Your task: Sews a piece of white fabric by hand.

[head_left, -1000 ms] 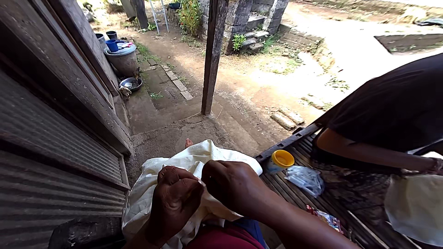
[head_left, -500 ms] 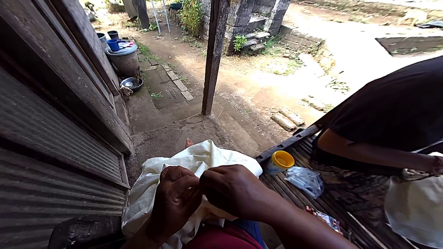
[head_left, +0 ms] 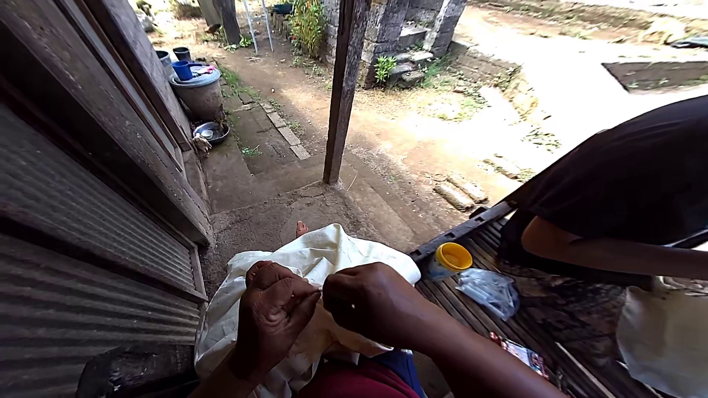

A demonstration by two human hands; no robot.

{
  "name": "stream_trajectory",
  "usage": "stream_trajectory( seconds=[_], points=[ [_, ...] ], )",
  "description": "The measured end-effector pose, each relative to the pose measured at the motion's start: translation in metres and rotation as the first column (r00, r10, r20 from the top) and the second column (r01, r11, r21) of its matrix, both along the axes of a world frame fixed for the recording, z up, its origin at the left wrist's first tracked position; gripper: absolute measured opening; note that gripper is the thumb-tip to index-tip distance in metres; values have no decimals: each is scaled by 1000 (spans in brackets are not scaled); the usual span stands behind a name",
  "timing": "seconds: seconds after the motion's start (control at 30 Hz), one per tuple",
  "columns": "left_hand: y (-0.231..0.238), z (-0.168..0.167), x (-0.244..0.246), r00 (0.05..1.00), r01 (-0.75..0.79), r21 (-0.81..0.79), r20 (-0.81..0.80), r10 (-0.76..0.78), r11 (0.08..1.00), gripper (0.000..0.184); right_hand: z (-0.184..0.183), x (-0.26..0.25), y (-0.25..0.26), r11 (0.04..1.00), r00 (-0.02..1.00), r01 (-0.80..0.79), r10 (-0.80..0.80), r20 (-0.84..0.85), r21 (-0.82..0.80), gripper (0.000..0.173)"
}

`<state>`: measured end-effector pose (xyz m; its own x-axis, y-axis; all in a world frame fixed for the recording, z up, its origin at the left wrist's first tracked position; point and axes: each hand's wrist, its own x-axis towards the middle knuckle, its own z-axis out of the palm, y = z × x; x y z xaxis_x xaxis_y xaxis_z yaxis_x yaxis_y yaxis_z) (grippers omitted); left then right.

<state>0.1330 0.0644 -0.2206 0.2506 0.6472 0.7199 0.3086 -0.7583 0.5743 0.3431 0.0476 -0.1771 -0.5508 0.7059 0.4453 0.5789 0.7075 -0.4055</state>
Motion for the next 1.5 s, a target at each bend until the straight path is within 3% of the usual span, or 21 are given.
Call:
stream_trajectory(
  seconds=[0.07,0.2,0.33,0.4,0.47,0.57,0.7,0.8,0.87,0.93,1.0,1.13,1.4,1.5],
  points=[
    [-1,-1,1,999,12,9,-35,-11,1000,12,4,-1,-2,994,996,-87,88,-17,62,15],
    [-1,0,2,999,36,36,5,-36,999,6,4,-5,0,990,990,140,-139,-17,28,13],
    [2,-1,-1,999,-13,54,-31,15,998,10,3,-4,-4,998,999,-30,29,20,53,15],
    [0,-5,0,998,52,61,-40,-50,997,11,7,-7,-7,999,1000,-5,4,7,33,14],
    [0,-7,1,987,139,23,77,-141,990,7,9,-6,-5,993,998,51,-55,-33,-104,12],
    [3,-7,-1,930,280,-148,289,-229,949,7,4,0,1,959,994,2,-34,-106,-285,14],
    [1,-8,-4,858,462,-346,405,-314,817,7,-8,6,3,972,990,128,-138,-39,-195,12],
    [0,-8,-3,861,445,-436,450,-239,782,10,-9,14,2,972,970,-144,101,-221,-188,15],
    [-1,-8,-2,853,462,-466,466,-234,755,10,-10,10,-1,969,944,-212,168,-284,-131,20],
    [-3,-7,0,842,487,-473,478,-250,734,9,-13,4,-4,989,952,-144,128,-279,-35,21],
    [-6,-7,3,837,500,-485,485,-256,717,6,-18,-7,-7,998,945,9,12,-328,62,11],
    [-10,-7,4,832,515,-500,487,-266,696,2,-27,-22,-10,971,883,209,-137,-448,116,7],
    [-13,-6,4,813,545,-479,503,-293,688,3,-30,-28,-11,986,825,165,-130,-551,13,14],
    [-14,-4,6,760,599,-477,591,-271,643,7,-32,-27,-11,985,823,168,-124,-555,29,14]
  ],
)
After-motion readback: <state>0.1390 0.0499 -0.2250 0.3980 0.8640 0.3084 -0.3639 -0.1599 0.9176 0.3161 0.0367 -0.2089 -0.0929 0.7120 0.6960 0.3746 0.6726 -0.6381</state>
